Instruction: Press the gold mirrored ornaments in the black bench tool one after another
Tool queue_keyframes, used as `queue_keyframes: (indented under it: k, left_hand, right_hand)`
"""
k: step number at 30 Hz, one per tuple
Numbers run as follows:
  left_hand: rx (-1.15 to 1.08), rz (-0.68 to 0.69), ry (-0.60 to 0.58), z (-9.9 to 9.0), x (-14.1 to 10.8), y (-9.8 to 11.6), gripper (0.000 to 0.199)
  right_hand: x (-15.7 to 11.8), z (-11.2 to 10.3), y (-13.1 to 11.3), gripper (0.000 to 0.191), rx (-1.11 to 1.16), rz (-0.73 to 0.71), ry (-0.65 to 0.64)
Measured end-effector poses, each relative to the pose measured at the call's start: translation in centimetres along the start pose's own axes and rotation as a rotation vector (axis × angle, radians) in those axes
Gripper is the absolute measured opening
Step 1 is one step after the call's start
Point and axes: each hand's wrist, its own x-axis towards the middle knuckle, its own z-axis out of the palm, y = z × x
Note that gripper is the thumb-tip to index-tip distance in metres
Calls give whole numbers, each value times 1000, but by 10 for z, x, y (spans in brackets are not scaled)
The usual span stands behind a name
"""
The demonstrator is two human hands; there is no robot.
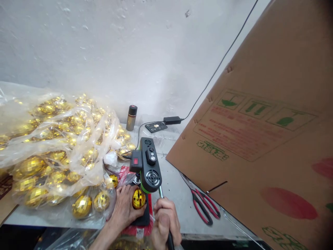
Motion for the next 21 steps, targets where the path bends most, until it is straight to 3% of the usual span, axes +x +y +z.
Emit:
queue_keyframes:
  k: [21]
  left_hand:
    - [14,3,14,8,-1,-4,35]
  right_hand:
    - [-3,-7,10,36,-47,-33,-48]
